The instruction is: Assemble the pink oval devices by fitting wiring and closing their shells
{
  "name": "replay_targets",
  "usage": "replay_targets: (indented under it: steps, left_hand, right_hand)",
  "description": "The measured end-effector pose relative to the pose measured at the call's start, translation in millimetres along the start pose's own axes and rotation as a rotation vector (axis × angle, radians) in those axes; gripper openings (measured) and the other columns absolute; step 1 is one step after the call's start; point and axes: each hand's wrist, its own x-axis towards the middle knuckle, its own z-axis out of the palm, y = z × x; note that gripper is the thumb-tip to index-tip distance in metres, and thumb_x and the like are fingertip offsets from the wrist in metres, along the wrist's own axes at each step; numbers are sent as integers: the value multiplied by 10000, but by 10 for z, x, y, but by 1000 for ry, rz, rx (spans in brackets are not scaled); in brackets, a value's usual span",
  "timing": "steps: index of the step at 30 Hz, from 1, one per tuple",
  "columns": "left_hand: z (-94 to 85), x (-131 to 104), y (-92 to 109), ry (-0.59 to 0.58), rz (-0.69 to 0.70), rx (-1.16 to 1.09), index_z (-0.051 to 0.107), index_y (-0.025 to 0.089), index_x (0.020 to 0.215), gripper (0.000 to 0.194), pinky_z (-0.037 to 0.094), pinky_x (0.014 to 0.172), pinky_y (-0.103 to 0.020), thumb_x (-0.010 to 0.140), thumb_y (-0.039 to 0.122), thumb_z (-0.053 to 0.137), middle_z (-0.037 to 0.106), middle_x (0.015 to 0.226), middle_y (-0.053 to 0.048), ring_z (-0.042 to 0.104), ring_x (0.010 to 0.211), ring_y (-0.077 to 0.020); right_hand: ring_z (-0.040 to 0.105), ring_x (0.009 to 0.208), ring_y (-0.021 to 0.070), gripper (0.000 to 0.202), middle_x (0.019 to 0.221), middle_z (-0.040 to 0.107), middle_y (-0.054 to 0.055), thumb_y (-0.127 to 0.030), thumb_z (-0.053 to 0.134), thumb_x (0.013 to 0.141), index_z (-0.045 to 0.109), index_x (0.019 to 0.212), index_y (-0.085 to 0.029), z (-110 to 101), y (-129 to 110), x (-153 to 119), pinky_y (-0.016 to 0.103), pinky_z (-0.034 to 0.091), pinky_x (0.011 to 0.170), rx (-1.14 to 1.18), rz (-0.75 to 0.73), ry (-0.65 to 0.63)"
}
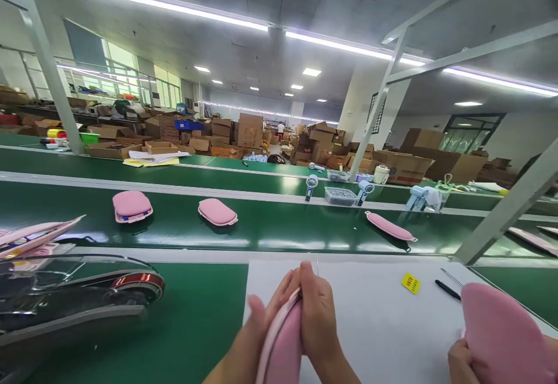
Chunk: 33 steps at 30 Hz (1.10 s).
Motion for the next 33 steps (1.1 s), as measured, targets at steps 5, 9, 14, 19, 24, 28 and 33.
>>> replay_targets:
  steps: [5, 9, 14, 19, 24, 28, 33]
  left_hand:
    - [200, -75, 104, 126, 63, 104, 466, 249, 1367, 860, 300, 1097, -405, 696, 784, 505, 440, 1412, -81, 272, 1375, -308]
    - [196, -110, 212, 218, -147, 50, 334, 326, 1423, 808, 431, 929, -410, 759, 782, 405, 480, 1357, -78, 467, 1207, -296]
    - [-29, -163, 486, 35, -319, 273, 289, 323, 1432, 1006, 450, 762, -313, 575, 522, 776, 516, 1265, -73, 561, 939, -215]
    - [-225, -169, 737, 114, -279, 479, 553, 298, 1253, 716, 404, 726, -240, 561, 172, 686, 599, 1110, 4, 537, 879, -155]
    - [-280, -196, 868, 147, -338, 749, 640, 262, 1153, 571, 396, 647, -231, 588, 174, 641, 645, 848, 30, 542, 740, -148]
    - [-315, -193, 868, 361, -128, 1196, 704, 225, 1017, 330, 453, 774, -284, 750, 370, 573, 698, 975, -23, 605, 900, -225]
    - [-463, -177, 835, 551, -19, 1311, 675, 196, 1096, 385, 456, 875, -327, 770, 351, 543, 683, 1125, -62, 601, 1016, -258]
  right_hand:
    - [514, 489, 227, 508, 400, 435, 37, -500, 451, 865, 522, 407, -290, 90, 53, -29, 348, 362, 468, 46, 2, -113]
    - [481, 475, 181, 491, 427, 417, 13, -478, 465, 848, 425, 404, -273, 78, 173, 109, 323, 384, 492, -29, 203, -108]
    - [378, 456, 153, 465, 482, 325, -30, -563, 272, 882, 296, 528, -261, -69, 381, 305, 307, 371, 472, -175, 157, 183]
    - [539, 910, 226, 391, 844, 572, 29, -618, 497, 783, 596, 808, -241, -222, 355, 302, 357, 456, 827, -350, -135, -4]
    - [535, 949, 231, 174, 949, 630, 39, -360, 592, 824, 693, 955, -304, -282, 410, 272, 393, 448, 874, -638, -357, -497]
    - [515, 986, 270, 212, 981, 629, 77, -368, 545, 844, 681, 963, -257, -276, 607, 361, 453, 430, 886, -666, -383, -347]
    - [535, 1025, 257, 287, 1061, 623, 91, -346, 471, 858, 640, 1049, -217, -298, 745, 461, 446, 433, 906, -686, -369, -239]
